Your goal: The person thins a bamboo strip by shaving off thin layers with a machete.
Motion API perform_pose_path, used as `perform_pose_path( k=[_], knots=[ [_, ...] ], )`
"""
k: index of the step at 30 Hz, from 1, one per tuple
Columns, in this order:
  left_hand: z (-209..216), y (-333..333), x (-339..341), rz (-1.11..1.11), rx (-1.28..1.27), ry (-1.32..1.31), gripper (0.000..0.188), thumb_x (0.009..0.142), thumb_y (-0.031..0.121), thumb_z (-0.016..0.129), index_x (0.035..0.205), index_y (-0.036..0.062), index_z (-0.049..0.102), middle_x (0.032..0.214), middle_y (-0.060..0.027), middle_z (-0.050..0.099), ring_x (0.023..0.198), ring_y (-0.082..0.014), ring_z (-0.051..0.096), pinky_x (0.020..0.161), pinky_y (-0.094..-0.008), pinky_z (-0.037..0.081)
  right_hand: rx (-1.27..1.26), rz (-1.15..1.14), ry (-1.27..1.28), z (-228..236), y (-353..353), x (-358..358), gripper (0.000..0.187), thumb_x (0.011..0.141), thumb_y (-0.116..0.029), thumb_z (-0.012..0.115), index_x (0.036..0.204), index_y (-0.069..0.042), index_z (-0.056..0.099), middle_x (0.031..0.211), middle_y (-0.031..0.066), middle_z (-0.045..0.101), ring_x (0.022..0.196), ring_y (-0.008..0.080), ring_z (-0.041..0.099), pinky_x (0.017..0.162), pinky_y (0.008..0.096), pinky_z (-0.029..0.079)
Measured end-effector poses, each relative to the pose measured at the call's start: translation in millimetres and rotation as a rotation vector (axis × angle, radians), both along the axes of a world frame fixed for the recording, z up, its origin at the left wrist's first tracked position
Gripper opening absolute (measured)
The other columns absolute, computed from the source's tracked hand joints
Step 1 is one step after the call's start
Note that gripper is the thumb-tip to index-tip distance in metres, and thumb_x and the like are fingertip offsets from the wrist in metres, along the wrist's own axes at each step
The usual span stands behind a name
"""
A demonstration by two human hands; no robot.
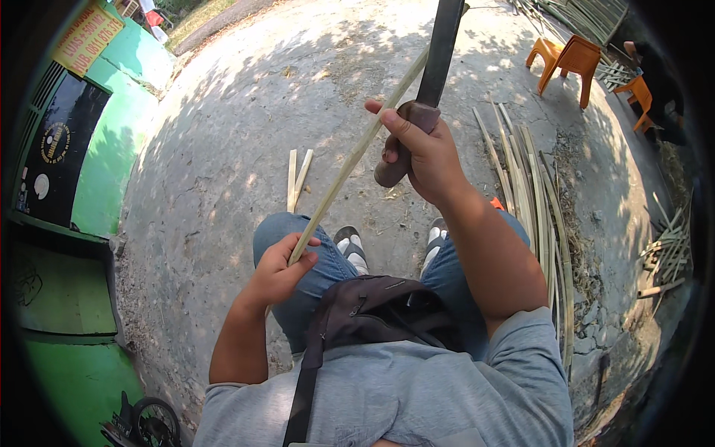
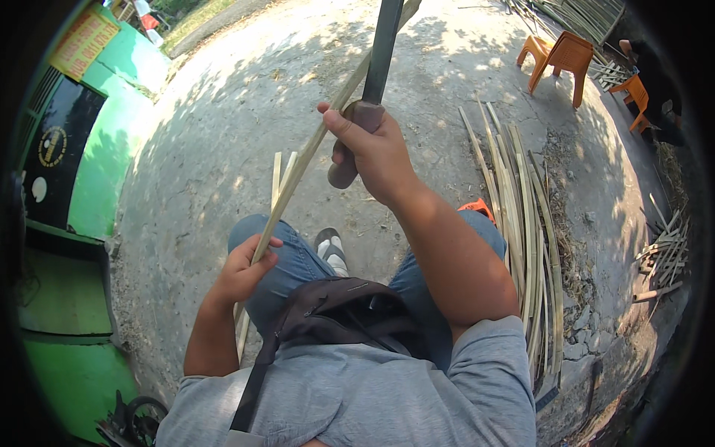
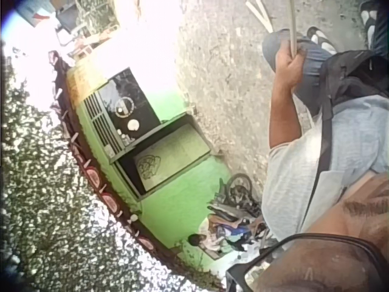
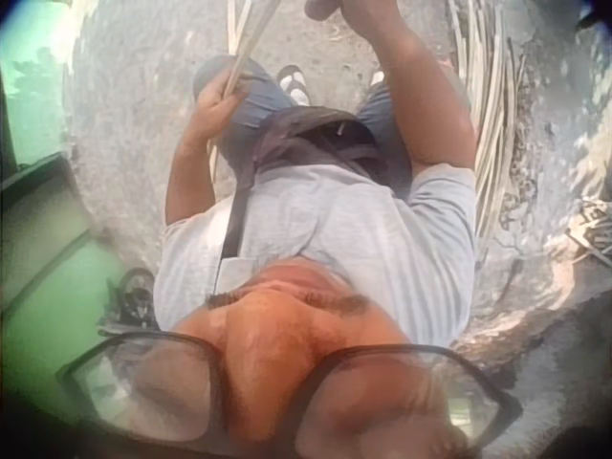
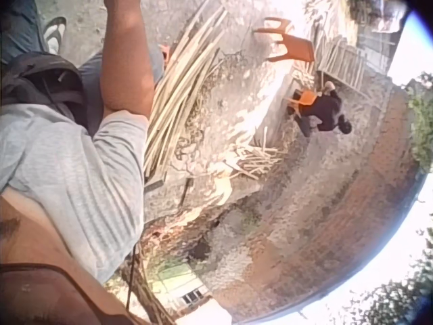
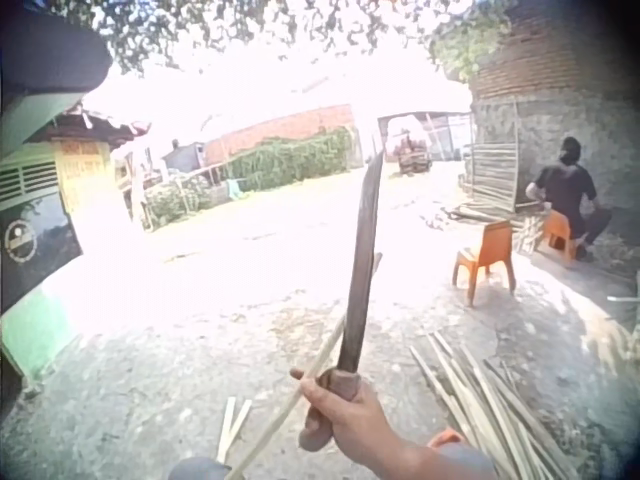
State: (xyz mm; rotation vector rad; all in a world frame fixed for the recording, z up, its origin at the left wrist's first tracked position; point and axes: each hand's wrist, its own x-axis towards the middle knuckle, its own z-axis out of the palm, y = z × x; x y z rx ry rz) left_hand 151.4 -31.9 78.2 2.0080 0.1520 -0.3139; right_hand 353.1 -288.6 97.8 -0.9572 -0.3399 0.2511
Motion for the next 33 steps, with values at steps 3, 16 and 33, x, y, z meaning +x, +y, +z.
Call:
perform_pose_path(
  k=[3,16,33],
  knots=[
    [2,10,-6,0.021,-0.198,0.142,0.028,0.105,0.017,0.064,0.13,0.0061,0.059,0.08,0.0069,0.051,0.063,-0.0035,0.043,0.058,-0.0231,0.036,-0.106,-0.08,0.02,-3,-9,11,0.041,0.096,-0.033,0.08,0.115,0.003,0.071,0.092,0.0056,0.071,0.066,0.0093,0.062,0.057,0.0278,0.049],
    [-17,32,-12,0.266,-0.231,0.06,0.019,0.102,0.009,0.063,0.118,0.004,0.056,0.078,0.0069,0.05,0.062,-0.0016,0.044,0.053,-0.0221,0.035,-1.16,-0.178,-0.837,-5,-1,-2,0.015,0.089,-0.022,0.073,0.093,-0.01,0.064,0.084,0.0135,0.072,0.084,0.0408,0.07,0.07,0.0515,0.054],
    [-22,27,-15,0.193,0.036,-0.058,0.015,0.093,0.003,0.061,0.107,0.0027,0.057,0.084,-0.0013,0.055,0.075,-0.0102,0.05,0.067,-0.0296,0.043,-1.185,-0.174,-0.914,-29,21,-5,0.007,0.089,-0.017,0.066,0.093,-0.012,0.068,0.081,0.0163,0.071,0.081,0.0404,0.071,0.071,0.0538,0.054]
  ],
)
